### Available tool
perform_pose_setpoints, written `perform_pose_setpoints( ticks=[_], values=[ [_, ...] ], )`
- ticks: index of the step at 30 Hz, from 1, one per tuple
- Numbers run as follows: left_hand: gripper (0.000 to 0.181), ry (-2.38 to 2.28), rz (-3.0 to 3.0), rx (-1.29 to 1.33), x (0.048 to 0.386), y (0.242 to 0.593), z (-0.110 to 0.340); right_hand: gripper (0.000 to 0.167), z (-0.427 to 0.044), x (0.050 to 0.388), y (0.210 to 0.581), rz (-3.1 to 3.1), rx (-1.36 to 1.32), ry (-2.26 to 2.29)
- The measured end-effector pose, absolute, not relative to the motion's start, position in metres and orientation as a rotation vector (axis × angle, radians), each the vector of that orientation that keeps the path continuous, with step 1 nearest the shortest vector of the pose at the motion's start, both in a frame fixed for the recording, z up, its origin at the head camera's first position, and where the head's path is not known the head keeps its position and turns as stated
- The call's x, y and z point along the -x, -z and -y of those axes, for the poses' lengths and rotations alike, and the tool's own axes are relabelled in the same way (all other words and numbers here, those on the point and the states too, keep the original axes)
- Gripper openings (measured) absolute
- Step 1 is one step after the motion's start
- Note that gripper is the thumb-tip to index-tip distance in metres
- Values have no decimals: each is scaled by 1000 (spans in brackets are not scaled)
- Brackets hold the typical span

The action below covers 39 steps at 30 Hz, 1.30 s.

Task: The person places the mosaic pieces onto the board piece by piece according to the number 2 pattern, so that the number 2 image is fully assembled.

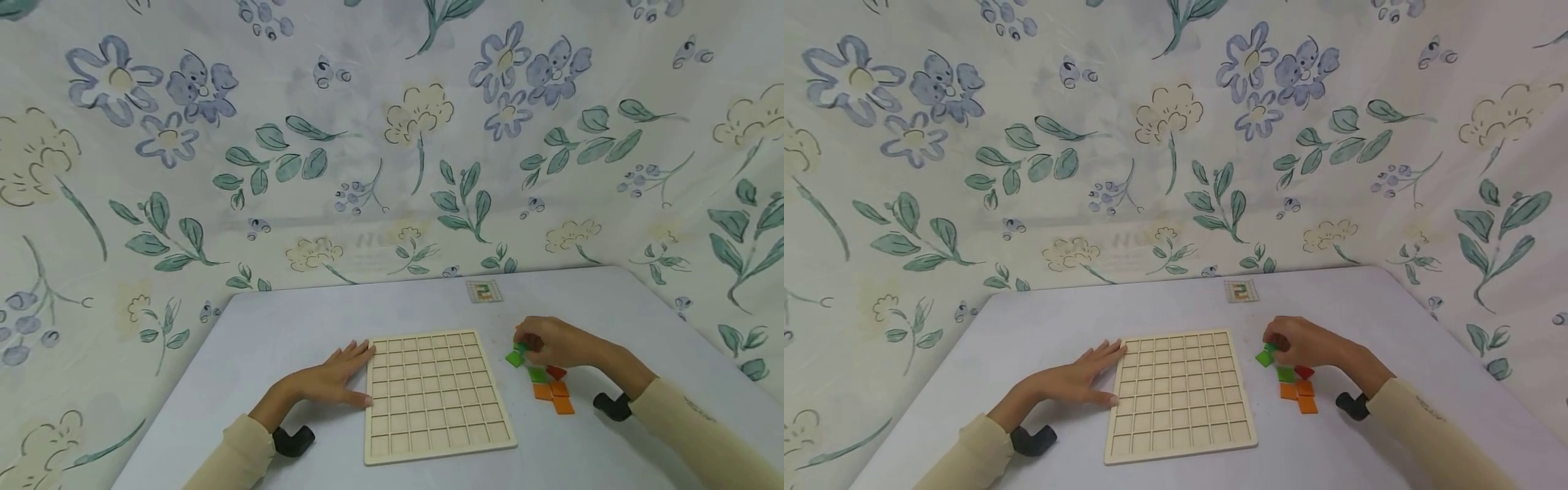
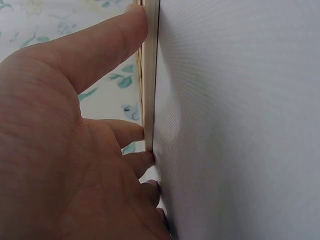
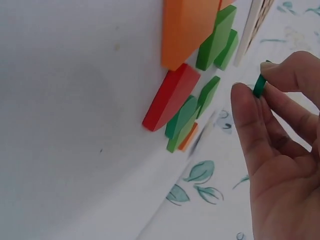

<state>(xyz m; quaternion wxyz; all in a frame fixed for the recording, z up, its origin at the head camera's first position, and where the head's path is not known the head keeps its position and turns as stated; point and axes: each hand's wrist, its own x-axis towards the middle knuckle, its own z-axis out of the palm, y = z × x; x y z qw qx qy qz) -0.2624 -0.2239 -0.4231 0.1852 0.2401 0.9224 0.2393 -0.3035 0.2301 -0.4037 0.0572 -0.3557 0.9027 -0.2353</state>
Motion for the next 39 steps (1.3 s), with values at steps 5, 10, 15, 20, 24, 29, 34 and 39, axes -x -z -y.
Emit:
perform_pose_setpoints(
  ticks=[5, 10, 15, 20, 24, 29, 34, 39],
  values=[
    [104, -684, -2595, -666, 260, 422, 223, 19, -227, 306, 409, -2726, 1146, 759],
    [103, -676, -2597, -681, 258, 420, 222, 18, -221, 308, 411, -2738, 1217, 795],
    [100, -599, -2633, -690, 257, 420, 222, 18, -211, 312, 410, -2727, 1243, 830],
    [98, -524, -2660, -703, 255, 420, 221, 18, -202, 318, 407, -2724, 1211, 814],
    [97, -485, -2678, -708, 254, 418, 220, 18, -193, 321, 403, -2728, 1214, 799],
    [96, -471, -2690, -702, 254, 416, 220, 17, -181, 322, 399, -2724, 1217, 775],
    [96, -470, -2685, -714, 254, 417, 220, 16, -170, 322, 396, -2698, 1243, 768],
    [96, -478, -2681, -723, 254, 418, 221, 15, -159, 323, 393, -2690, 1240, 775]
  ],
)
